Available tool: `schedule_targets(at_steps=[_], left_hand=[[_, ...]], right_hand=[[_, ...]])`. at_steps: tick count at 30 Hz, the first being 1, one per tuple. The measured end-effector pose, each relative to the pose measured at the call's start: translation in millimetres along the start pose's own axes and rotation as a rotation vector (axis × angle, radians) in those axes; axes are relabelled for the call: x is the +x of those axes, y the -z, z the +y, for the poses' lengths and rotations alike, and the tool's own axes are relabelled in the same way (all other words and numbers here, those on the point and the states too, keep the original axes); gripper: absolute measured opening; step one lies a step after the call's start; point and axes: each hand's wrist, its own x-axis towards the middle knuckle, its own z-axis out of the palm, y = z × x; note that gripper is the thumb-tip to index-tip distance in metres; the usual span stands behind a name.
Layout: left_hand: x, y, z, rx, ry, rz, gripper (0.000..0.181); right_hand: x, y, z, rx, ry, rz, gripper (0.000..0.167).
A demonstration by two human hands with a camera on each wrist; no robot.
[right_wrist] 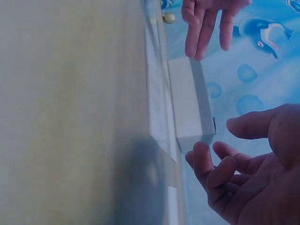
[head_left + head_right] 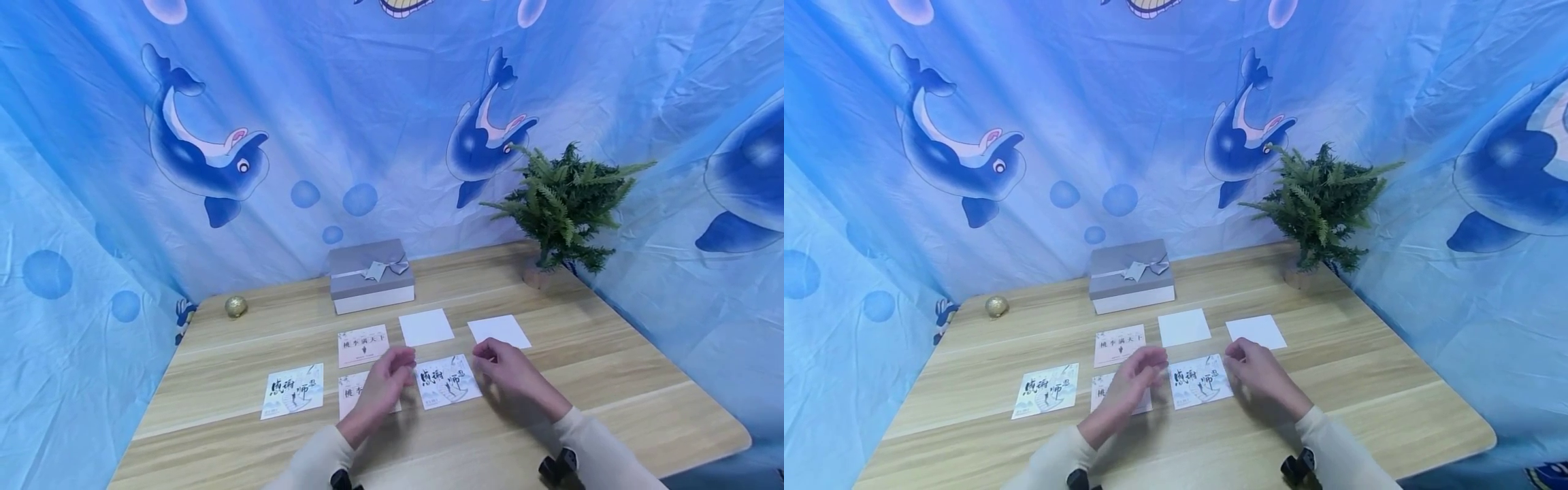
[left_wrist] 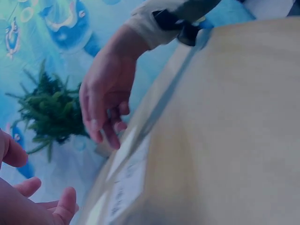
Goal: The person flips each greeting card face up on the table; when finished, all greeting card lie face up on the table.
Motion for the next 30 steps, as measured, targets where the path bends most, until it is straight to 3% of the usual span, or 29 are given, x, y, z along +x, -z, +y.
schedule_targets(at_steps=[8,13,19,25,30], left_hand=[[45.2,10.2,6.6,-0.149,0.064,0.051,0.043],[64.4,12.1,-0.8,-0.126,0.116,0.115,0.045],[77.1,11.6,-14.2,-0.129,0.174,0.167,0.044],[81.6,11.5,-20.1,-0.130,0.204,0.190,0.048],[83.1,12.5,-23.5,-0.118,0.210,0.201,0.049]], right_hand=[[33.1,9.4,5.9,-0.091,0.084,0.074,0.013],[53.1,0.7,13.1,-0.087,0.092,0.056,0.016],[64.6,-8.1,20.2,-0.119,0.045,0.028,0.016],[72.2,-12.6,19.0,-0.136,0.093,0.027,0.017],[74.9,-16.0,18.3,-0.143,0.088,-0.001,0.017]])
